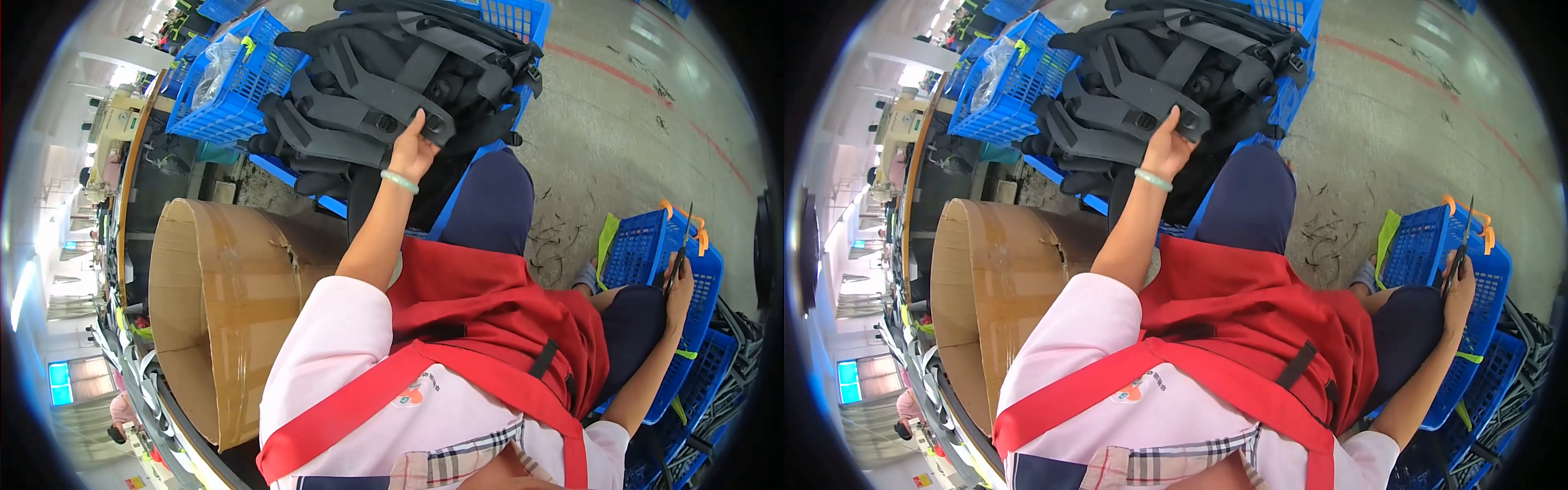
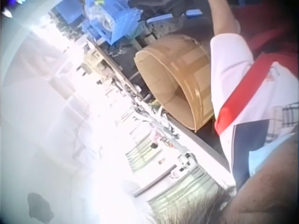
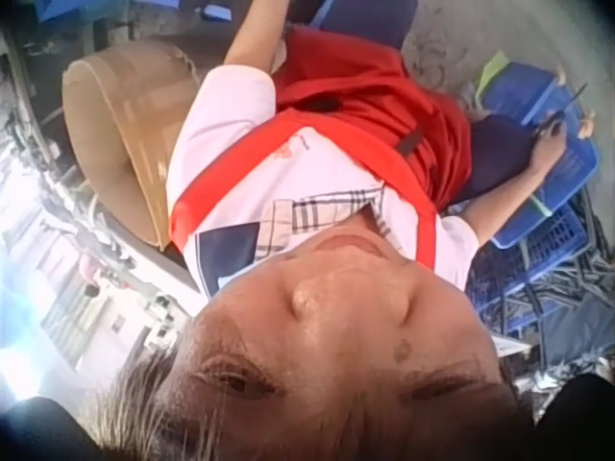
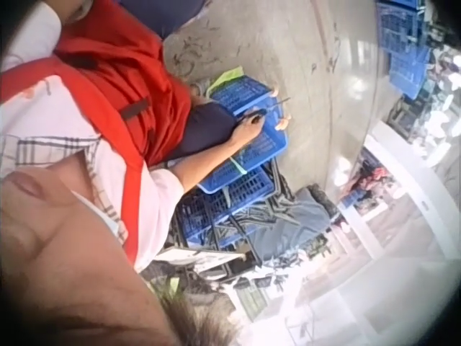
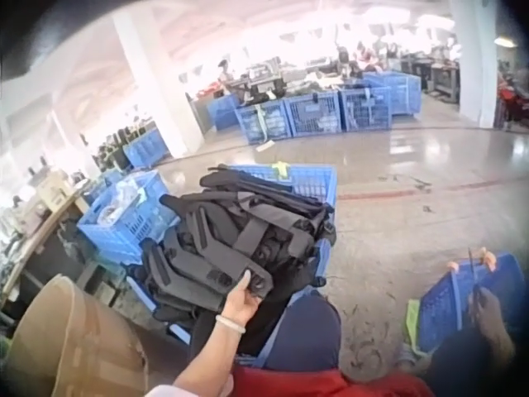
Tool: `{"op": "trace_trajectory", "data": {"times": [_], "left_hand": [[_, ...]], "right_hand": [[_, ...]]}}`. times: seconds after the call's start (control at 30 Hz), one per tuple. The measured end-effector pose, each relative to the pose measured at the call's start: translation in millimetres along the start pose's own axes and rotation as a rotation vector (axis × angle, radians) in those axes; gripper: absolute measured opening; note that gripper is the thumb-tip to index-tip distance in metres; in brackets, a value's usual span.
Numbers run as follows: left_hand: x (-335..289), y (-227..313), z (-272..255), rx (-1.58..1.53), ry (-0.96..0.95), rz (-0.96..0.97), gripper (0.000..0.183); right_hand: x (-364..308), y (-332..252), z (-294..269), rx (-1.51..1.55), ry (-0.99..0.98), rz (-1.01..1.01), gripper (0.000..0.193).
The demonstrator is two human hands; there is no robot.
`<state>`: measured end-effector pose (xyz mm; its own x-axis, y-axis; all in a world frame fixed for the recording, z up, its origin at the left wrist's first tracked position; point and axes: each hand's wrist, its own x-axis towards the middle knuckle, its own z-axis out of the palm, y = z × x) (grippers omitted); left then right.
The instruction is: Trimming excess material from black foam backpack straps or padding using scissors.
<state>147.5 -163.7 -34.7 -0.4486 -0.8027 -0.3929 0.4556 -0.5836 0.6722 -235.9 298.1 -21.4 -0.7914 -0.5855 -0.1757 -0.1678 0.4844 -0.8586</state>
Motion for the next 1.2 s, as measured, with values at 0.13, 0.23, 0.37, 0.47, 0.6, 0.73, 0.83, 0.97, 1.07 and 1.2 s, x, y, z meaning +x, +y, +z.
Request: {"op": "trace_trajectory", "data": {"times": [0.13,0.23,0.37,0.47,0.6,0.73,0.83,0.97,1.07,1.2], "left_hand": [[-19,9,52,-0.145,-0.195,0.210,0.013],[-81,-8,97,0.276,-0.264,0.341,0.017],[-124,-85,111,0.597,-0.489,0.361,0.022],[-149,-119,123,0.906,-0.775,0.658,0.043],[-134,-105,132,0.297,-0.864,-0.043,0.063],[-106,-107,159,-0.060,-0.851,-0.553,0.062],[-93,-122,169,-0.025,-1.024,-0.568,0.065],[-75,-122,169,0.100,-0.873,-0.331,0.029],[-74,-118,169,0.147,-0.754,-0.274,0.020],[-73,-121,161,0.153,-0.694,-0.286,0.020]], "right_hand": [[-12,-11,10,0.034,0.011,-0.058,0.026],[-29,-42,58,0.253,-0.066,-0.147,0.026],[-53,-122,146,0.554,-0.249,-0.197,0.035],[-56,-146,176,0.418,-0.272,-0.149,0.036],[-68,-161,158,0.710,-0.306,-0.169,0.036],[-79,-149,140,0.866,-0.564,-0.065,0.047],[-80,-135,144,0.965,-0.468,-0.001,0.035],[-69,-118,133,0.885,-0.261,0.117,0.017],[-65,-122,122,0.860,-0.198,0.034,0.017],[-63,-121,128,0.817,-0.291,0.007,0.027]]}}
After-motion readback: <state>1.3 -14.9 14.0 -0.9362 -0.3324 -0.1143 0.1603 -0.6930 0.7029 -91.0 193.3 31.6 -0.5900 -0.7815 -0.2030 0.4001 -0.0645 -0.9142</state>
